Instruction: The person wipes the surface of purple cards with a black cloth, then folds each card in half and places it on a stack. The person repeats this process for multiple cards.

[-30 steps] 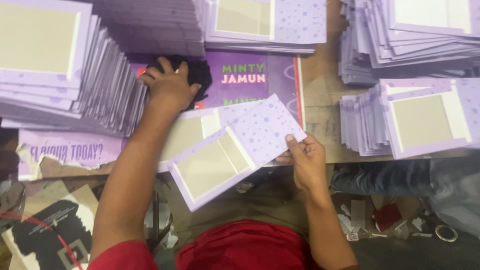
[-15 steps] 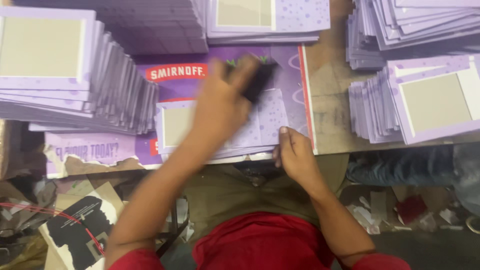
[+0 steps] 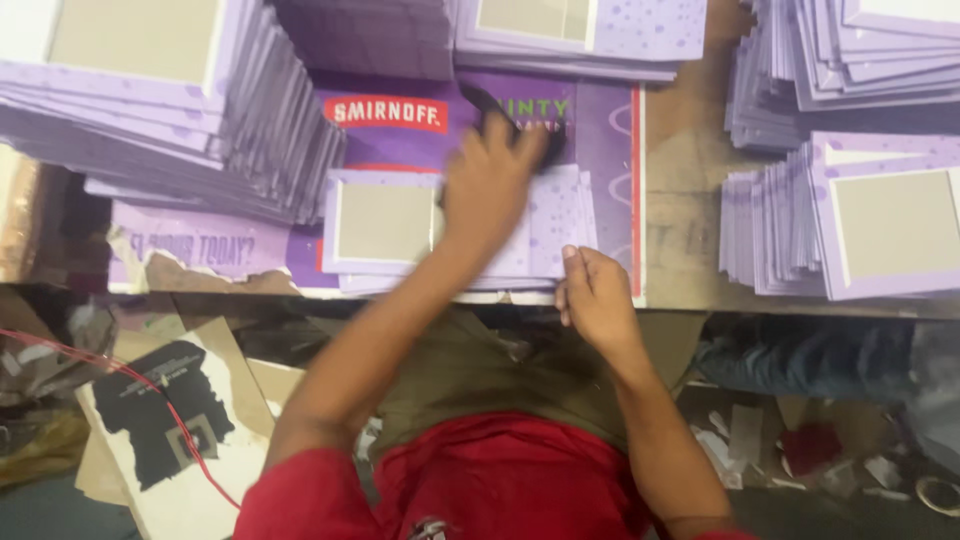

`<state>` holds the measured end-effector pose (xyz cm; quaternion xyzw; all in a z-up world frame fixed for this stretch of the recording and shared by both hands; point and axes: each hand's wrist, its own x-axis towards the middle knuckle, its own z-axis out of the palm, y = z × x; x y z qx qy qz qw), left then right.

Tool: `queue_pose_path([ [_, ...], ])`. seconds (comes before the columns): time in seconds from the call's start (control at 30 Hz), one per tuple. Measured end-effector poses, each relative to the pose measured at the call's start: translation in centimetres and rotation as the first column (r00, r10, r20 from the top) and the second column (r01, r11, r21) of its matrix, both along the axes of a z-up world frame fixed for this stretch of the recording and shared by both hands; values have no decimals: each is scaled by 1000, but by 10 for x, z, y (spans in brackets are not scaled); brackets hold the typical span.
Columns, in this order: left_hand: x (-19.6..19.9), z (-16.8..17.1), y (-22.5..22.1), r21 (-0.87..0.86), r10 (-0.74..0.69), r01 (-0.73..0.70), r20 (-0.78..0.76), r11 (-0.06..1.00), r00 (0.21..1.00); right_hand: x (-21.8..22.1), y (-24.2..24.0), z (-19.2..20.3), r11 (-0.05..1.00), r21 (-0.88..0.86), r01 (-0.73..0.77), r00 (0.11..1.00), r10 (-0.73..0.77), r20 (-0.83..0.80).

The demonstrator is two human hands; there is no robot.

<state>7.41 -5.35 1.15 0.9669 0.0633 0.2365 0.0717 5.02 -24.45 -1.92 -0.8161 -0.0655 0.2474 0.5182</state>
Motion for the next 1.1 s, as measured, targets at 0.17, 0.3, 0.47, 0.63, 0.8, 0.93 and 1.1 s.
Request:
queue_pose_path([
  [0.17, -94, -1, -50, -387, -209, 228, 92, 893, 974, -11, -10, -20, 985, 165, 44, 988, -19, -154],
  [0.3, -131, 20, -31, -642, -263, 282, 128, 713, 956, -12, -18, -12, 939, 300, 171, 967, -101, -235],
  [0.47, -154, 51, -9, -604, -81, 232, 266, 763, 961, -6, -24, 20, 840, 511, 182, 963, -46, -267],
  [0.63, -177, 61, -2, -429, -107, 329, 464, 842, 879, 4, -14, 34, 673, 737, 59, 988, 65, -138],
  [0.8, -182, 54, 3, -294, -189, 388, 529, 873, 827, 21, -7, 8, 423, 895, 138, 956, 179, -232],
  [0.93, -194, 63, -5, -156, -393, 526, 497, 836, 773, 26, -25, -5, 482, 868, 115, 960, 171, -222],
  [1.1, -223, 60, -42, -13, -466, 603, 621, 798, 630, 32, -38, 21, 323, 946, -28, 952, 296, -72],
])
